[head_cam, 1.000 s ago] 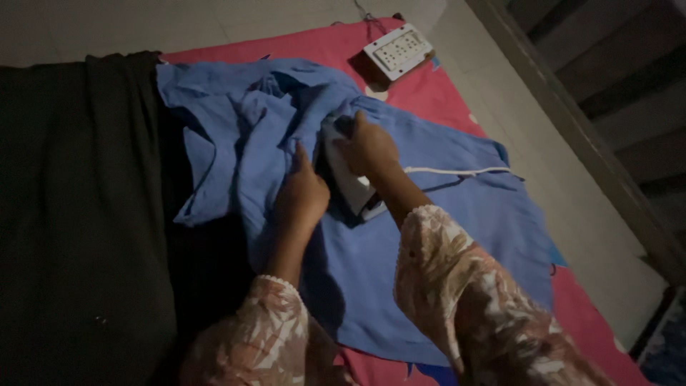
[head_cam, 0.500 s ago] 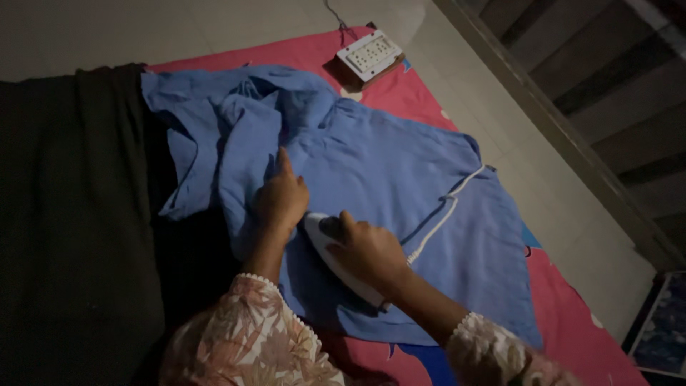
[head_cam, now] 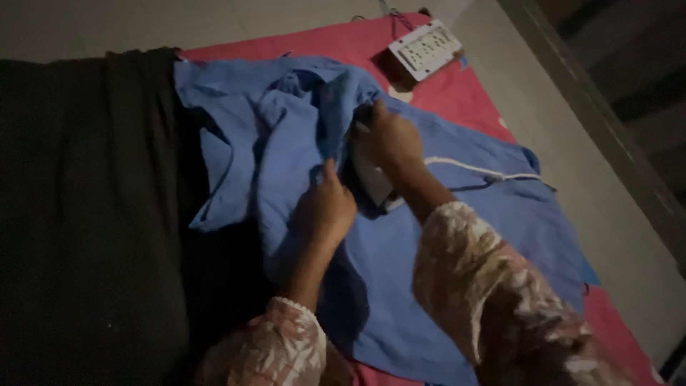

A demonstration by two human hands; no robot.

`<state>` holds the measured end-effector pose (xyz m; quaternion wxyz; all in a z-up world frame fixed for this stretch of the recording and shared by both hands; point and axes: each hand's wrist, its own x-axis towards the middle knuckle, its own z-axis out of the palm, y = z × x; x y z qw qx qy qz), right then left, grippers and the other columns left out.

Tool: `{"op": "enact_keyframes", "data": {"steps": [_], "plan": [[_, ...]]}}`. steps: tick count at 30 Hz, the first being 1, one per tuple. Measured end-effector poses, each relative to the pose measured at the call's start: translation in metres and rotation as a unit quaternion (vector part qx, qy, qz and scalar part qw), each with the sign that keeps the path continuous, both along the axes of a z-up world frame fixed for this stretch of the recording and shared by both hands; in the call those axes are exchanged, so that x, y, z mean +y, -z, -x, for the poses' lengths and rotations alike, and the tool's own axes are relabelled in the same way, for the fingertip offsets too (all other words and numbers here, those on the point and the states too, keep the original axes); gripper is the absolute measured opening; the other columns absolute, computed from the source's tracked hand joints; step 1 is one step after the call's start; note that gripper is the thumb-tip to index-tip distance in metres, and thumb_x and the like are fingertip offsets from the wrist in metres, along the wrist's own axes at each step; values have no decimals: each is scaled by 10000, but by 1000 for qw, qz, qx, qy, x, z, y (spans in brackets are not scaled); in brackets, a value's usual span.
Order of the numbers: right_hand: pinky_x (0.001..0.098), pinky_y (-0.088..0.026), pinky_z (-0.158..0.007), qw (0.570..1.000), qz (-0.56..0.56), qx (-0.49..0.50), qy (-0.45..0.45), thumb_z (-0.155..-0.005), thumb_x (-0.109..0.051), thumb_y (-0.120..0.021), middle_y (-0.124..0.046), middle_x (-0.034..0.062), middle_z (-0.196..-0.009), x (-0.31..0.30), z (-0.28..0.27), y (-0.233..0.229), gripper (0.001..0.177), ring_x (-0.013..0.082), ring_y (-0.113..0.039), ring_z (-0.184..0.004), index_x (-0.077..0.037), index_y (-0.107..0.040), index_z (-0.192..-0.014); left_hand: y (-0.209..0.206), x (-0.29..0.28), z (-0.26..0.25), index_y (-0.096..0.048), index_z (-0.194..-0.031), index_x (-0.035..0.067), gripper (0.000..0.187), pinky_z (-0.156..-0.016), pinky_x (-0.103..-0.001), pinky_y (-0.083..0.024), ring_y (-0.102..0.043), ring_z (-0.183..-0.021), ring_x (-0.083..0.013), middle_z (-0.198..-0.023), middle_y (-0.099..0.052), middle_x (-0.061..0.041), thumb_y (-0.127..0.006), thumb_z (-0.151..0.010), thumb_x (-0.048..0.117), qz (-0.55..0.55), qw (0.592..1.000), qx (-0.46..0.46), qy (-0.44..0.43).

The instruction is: The person irons a blue dress laid out on a pink patterned mat on the floor. They use a white electric iron to smooth the fabric, adjusting the dress with their hands and moving the iron across different sections.

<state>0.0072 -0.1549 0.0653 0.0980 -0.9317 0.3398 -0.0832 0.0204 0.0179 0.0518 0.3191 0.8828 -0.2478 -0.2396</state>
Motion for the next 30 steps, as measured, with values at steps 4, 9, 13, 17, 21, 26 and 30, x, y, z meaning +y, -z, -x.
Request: {"op": "enact_keyframes", "data": {"steps": [4,9,13,17,21,26,30], "plan": [[575,-538,-749,999,13,22,-37,-852,-398,-737,-720,272,-999,-20,-9,4,586,488,-688,-926,-53,-537,-1280,1,3,-1,-391,-1450,85,501,-846,-586,-534,-714,-919,-479,-982,-734,-288,-482,-970,193,21,999,17,-24],[549,-533,-816,992,-76,98,16,-801,-487,-774,-690,262,-1089,-5,12,-12,750,471,-662,-1008,-97,-472,-1366,1,6,-8,-477,-1257,27,361,-803,-601,-550,-698,-955,-487,-1071,-699,-303,-526,-984,259,1,998,-38,-55],[562,-536,-784,989,-88,112,-42,-832,-470,-750,-697,270,-1074,36,68,-19,795,484,-676,-956,-97,-418,-1449,-12,16,-6,-499,-1247,51,342,-820,-595,-549,-690,-989,-487,-1078,-697,-299,-519,-1003,289,-29,998,-22,-60],[549,-544,-751,978,-101,141,-111,-845,-437,-731,-734,242,-982,90,146,-39,637,458,-696,-901,-110,-522,-1350,-19,30,3,-520,-1234,41,327,-837,-588,-538,-692,-990,-475,-1073,-707,-279,-525,-1014,282,-5,997,-61,-50],[510,-586,-697,980,-112,155,-57,-837,-439,-714,-727,203,-977,117,191,-55,579,414,-736,-833,-110,-544,-1283,-16,27,9,-481,-1333,71,406,-808,-560,-548,-706,-948,-445,-1049,-718,-237,-534,-976,258,43,997,-68,-18],[541,-560,-687,993,-76,89,36,-859,-451,-721,-737,220,-897,88,180,-38,512,439,-722,-817,-100,-587,-1207,10,4,34,-576,-1258,116,325,-782,-559,-547,-697,-932,-422,-1006,-721,-194,-568,-959,244,64,988,-108,89],[570,-541,-662,998,-14,48,48,-867,-481,-735,-730,249,-901,28,128,-17,551,471,-703,-818,-84,-575,-1214,37,-7,53,-686,-1099,78,196,-832,-547,-558,-701,-977,-412,-1041,-728,-175,-574,-962,162,48,975,-146,161]]}}
